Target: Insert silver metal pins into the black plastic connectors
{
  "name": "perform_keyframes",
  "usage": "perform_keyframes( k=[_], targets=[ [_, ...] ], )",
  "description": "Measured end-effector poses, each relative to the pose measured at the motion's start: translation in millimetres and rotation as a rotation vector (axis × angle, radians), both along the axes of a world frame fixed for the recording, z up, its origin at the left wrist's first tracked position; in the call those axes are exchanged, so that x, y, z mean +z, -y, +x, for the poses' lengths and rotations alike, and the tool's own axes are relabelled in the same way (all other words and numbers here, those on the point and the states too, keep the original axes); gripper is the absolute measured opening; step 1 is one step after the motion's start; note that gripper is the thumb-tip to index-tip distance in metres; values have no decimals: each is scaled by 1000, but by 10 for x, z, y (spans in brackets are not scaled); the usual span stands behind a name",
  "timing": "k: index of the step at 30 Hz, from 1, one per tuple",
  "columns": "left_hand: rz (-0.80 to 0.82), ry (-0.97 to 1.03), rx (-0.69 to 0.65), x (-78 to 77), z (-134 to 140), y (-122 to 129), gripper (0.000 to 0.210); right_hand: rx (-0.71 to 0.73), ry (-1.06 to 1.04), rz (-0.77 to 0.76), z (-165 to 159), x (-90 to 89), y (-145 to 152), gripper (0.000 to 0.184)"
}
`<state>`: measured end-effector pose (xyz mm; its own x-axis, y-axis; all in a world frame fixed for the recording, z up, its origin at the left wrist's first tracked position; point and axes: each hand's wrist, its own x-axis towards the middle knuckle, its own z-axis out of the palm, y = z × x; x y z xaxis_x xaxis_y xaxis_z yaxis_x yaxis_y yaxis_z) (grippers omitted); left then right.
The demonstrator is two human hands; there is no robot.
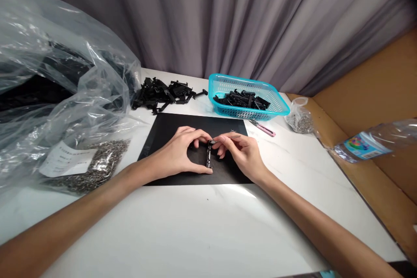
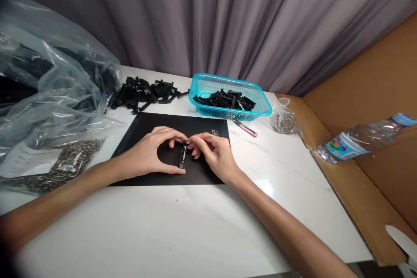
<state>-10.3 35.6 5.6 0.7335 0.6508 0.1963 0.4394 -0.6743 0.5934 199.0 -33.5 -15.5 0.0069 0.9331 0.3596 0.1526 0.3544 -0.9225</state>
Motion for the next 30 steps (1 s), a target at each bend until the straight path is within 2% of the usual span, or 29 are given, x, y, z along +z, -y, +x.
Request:
perform_keyframes(
  k=[10, 13, 16, 19, 23, 26, 30],
  targets=[
    [-27, -28, 20, 0, -12, -5, 71, 4, -16, -16, -21, 3, -11, 34],
    [-5, -25, 5, 9, -13, -6, 68, -66, -26, -5, -18, 22, -10, 37],
    [5, -26, -7, 4, -21, -3, 66, -203, 1, 32, -13, 14, -15, 43],
    [-7, -27, -6, -15, -41, 6, 64, -260, 62, 55, -12, -18, -34, 47],
    [-1, -15, 6, -49, -83, 20, 65, -273, 162, 93, -1, -49, -47, 40],
    [11, -20, -3, -64, -113, 30, 66, -292, 310, 110, 4, -34, -16, 37],
    [89, 9, -21, -48, -121, 64, 66, -242, 487, 120, -52, 15, 68, 37]
  ],
)
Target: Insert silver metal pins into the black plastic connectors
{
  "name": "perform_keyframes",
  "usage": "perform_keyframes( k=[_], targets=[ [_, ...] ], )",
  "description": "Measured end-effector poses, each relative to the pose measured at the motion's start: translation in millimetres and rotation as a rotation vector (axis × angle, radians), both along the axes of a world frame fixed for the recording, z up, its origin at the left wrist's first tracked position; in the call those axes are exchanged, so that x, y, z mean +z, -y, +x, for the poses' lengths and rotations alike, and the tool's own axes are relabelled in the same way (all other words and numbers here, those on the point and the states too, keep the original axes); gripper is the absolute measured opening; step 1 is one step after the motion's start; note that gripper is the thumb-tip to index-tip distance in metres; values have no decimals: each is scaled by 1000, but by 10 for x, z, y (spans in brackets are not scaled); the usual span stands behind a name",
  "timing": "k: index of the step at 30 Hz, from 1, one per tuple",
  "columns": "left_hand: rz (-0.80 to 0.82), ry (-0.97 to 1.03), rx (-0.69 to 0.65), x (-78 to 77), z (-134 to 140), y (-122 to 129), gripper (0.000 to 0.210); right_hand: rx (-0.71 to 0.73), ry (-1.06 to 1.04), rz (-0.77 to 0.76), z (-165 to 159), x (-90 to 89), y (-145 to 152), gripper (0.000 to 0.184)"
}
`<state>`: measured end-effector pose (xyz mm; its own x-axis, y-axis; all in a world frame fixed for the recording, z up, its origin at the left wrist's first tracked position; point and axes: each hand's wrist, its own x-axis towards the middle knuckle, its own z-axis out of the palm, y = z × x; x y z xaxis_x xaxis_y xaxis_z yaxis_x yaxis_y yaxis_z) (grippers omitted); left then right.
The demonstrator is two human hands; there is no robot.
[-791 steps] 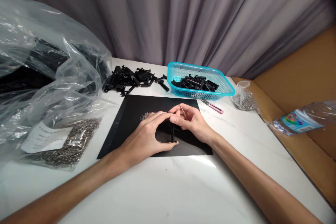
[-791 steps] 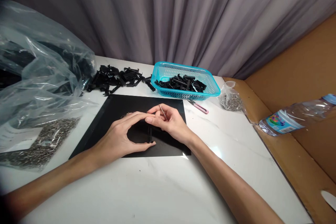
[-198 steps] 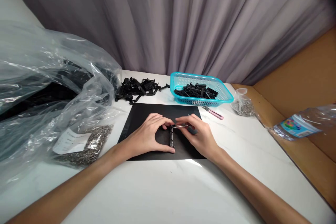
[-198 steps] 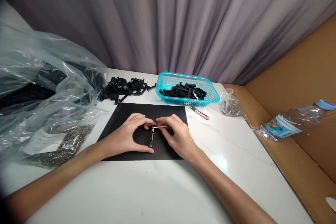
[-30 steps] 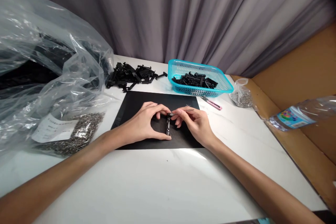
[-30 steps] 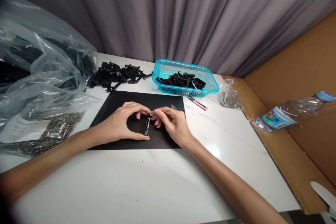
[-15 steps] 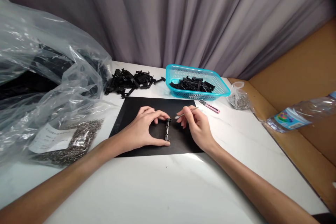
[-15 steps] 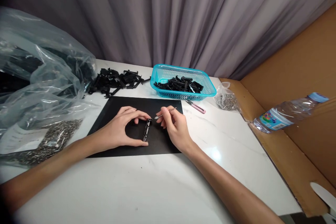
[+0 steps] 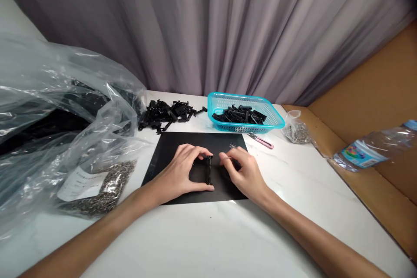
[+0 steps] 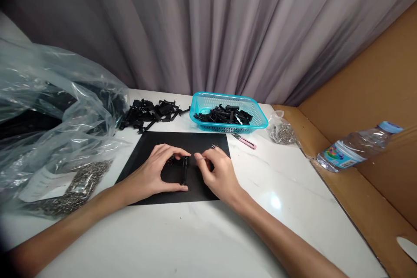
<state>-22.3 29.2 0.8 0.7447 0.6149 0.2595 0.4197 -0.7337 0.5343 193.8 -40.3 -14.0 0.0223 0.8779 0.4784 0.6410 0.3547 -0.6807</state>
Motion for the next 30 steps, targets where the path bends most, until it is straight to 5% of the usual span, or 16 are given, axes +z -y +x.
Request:
perform_keyframes(
  k=[6, 10, 13, 22, 27, 30],
  targets=[
    [145, 47, -11, 34, 16, 58, 61, 220, 30, -131, -57, 58, 50, 45],
    [75, 56, 59, 37, 2, 54, 62, 399, -82, -264, 7, 99, 33, 37],
    [25, 86, 132, 48, -2, 54, 59, 404, -117, -324, -15, 109, 44, 32],
    [-41, 178, 188, 23, 34, 42, 84, 109, -220, -179, 62, 193, -150, 32],
    [-37, 212, 257, -2, 39, 11, 54, -351, -40, 80, 604, 453, -468, 45],
    [8, 187, 280, -13, 30, -14, 35, -542, 78, 202, 762, 410, -467, 52]
  ],
)
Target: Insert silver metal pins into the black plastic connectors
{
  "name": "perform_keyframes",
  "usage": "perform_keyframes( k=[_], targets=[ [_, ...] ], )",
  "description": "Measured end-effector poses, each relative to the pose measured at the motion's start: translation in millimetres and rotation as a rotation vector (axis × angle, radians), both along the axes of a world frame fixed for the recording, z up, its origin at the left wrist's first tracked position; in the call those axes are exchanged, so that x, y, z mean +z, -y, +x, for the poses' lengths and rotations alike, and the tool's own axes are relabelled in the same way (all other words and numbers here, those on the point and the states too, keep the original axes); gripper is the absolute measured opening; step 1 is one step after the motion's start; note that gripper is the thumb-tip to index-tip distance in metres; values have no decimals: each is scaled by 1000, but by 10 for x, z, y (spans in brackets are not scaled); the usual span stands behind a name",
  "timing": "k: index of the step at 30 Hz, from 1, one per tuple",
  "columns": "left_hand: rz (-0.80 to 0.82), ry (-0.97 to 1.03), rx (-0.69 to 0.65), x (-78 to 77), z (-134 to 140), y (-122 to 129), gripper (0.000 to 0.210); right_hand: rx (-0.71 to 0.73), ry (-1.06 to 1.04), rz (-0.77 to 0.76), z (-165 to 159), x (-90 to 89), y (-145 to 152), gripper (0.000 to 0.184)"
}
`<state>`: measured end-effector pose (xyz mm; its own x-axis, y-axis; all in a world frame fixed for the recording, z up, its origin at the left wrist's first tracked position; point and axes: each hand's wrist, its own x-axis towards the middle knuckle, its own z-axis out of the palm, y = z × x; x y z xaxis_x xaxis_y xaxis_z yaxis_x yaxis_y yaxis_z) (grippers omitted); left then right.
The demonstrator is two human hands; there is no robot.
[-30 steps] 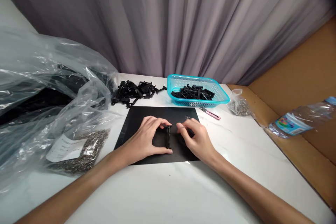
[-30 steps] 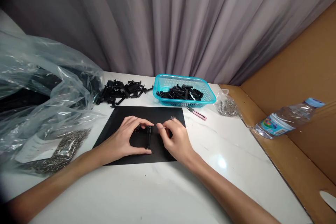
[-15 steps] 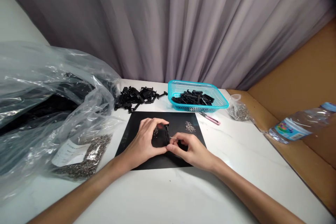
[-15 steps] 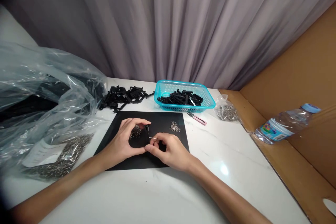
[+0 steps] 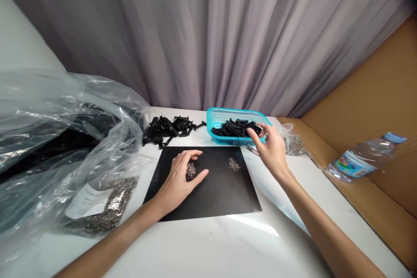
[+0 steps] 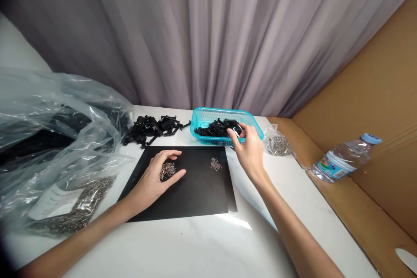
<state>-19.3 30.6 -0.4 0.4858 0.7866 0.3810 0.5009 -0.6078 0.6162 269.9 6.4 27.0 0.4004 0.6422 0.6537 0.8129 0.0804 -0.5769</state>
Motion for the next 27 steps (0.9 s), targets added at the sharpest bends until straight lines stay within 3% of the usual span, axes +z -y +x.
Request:
perform_keyframes(
  k=[4, 7, 12, 17, 27],
  targets=[
    [71, -51, 20, 3, -42, -123, 13, 105, 164, -36, -99, -234, 146, 48],
    [147, -75, 86, 41, -125, -277, 18, 221, 286, -113, -271, -340, 206, 53],
    [227, -130, 260, 69, -320, -468, 30, 429, 442, -218, -506, -396, 236, 43],
    [373, -336, 332, -46, -394, -493, 41, 446, 523, -254, -631, -463, 313, 38],
    [461, -458, 373, -83, -394, -509, 47, 487, 571, -243, -722, -524, 322, 35]
  ],
)
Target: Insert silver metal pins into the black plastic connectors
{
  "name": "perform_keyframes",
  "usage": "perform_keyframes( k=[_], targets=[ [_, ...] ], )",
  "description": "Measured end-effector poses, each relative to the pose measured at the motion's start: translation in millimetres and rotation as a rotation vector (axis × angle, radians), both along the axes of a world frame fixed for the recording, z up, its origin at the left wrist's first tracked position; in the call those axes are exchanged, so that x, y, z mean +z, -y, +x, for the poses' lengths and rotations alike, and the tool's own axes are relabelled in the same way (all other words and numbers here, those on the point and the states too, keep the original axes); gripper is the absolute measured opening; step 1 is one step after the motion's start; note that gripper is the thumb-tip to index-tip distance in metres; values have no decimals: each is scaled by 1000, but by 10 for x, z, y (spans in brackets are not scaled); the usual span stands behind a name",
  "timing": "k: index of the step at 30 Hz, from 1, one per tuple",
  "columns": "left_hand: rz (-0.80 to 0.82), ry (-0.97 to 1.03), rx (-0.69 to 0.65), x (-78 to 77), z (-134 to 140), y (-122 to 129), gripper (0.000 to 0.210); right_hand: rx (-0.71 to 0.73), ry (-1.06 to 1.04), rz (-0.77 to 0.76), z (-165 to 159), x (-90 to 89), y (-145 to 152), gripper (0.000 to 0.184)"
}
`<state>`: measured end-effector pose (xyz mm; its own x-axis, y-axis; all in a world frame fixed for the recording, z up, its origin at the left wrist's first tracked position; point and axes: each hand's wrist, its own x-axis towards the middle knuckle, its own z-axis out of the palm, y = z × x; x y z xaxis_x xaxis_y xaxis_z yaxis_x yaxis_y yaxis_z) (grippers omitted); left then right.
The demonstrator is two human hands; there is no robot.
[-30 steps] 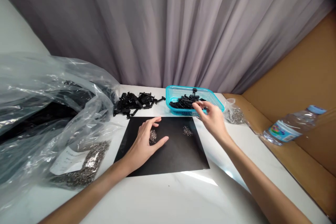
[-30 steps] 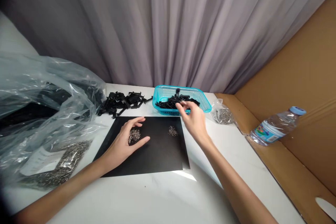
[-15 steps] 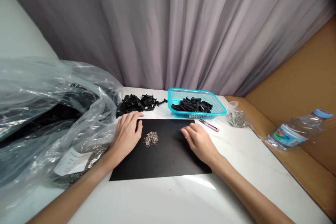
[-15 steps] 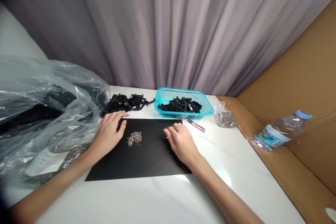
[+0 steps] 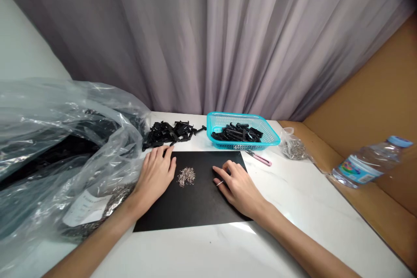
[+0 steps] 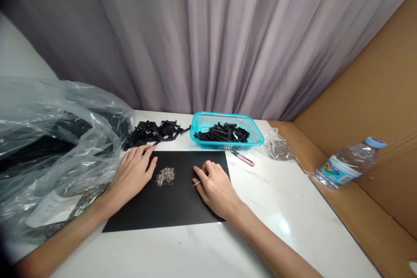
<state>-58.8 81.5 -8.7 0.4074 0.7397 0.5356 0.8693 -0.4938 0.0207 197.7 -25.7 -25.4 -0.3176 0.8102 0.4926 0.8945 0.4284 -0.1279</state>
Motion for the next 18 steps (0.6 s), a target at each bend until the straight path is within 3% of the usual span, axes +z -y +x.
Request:
perform_keyframes(
  k=[7, 12, 18],
  targets=[
    [16, -78, 201, -74, 7, -26, 57, -6, -77, 5, -13, -30, -7, 27],
    [-84, -62, 198, -95, 14, -17, 53, 2, -105, -13, -10, -50, -11, 24],
    [-88, -22, 232, 100, 118, -58, 60, 2, -109, -17, -23, -68, -34, 20]
  ],
)
